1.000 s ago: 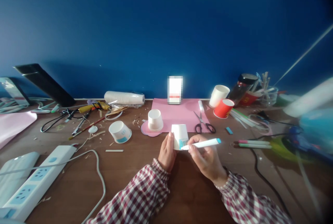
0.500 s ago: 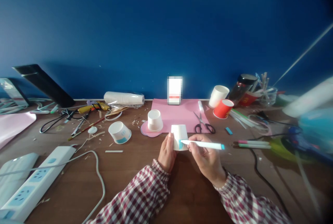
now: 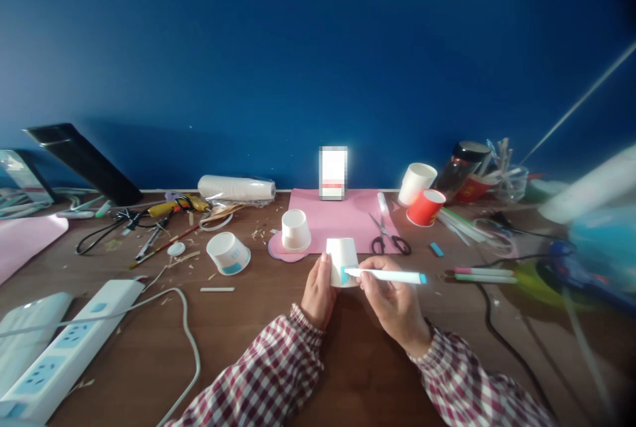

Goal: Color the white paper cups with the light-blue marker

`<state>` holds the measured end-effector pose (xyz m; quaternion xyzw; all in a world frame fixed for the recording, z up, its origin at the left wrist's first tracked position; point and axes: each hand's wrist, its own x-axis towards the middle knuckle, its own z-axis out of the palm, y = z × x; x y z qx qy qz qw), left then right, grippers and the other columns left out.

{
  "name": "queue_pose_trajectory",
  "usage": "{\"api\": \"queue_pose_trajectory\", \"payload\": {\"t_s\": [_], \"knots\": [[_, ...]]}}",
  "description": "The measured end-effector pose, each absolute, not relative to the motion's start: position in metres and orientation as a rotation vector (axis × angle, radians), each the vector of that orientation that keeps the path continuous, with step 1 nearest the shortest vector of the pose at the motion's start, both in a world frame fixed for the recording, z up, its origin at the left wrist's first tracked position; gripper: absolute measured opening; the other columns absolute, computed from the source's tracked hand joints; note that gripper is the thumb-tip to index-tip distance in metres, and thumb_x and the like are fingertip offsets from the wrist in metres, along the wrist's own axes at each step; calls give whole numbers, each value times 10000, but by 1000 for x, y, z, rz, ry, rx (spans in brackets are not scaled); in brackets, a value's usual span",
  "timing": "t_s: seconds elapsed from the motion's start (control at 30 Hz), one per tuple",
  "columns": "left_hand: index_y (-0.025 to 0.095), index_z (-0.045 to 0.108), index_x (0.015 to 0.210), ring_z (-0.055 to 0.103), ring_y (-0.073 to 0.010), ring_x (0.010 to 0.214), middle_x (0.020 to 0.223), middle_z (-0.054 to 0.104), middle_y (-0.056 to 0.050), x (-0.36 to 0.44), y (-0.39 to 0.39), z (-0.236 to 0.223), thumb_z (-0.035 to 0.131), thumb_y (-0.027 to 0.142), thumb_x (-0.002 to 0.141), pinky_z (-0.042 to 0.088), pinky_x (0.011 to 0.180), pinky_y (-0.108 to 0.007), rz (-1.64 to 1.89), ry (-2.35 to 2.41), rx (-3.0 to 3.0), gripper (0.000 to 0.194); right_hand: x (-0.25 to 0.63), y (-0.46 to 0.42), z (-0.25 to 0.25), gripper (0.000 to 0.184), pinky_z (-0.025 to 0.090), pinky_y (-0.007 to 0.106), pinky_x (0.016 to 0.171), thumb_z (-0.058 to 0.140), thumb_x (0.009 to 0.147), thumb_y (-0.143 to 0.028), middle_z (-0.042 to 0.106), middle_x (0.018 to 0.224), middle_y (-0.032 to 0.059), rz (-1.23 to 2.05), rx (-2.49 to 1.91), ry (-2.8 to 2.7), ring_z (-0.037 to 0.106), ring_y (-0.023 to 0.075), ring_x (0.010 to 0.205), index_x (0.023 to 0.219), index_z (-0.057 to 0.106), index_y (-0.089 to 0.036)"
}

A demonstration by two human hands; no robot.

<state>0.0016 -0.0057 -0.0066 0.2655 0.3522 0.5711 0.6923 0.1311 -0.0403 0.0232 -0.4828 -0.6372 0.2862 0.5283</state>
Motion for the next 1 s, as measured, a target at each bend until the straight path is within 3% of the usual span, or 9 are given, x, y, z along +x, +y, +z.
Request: {"api": "queue_pose_trajectory", "payload": {"t_s": [0.67, 1.0], "knots": [[130, 625, 896, 589, -177, 763, 793, 646, -52, 1, -6, -2, 658, 588, 804, 485, 733, -320, 1249, 734, 590, 468, 133, -38, 23, 149, 497, 223, 545, 540, 951, -315, 625, 705, 10, 654, -1184, -1491, 593, 133, 593, 891, 598, -192], [136, 613, 862, 557, -148, 686, 736, 621, -22, 2, -6, -5, 653, 590, 806, 455, 662, -292, 1277, 802, 610, 460, 129, -37, 23, 161, 526, 228, 565, 559, 951, -347, 633, 711, 9, 756, -1133, -1413, 617, 139, 610, 916, 599, -195]]}}
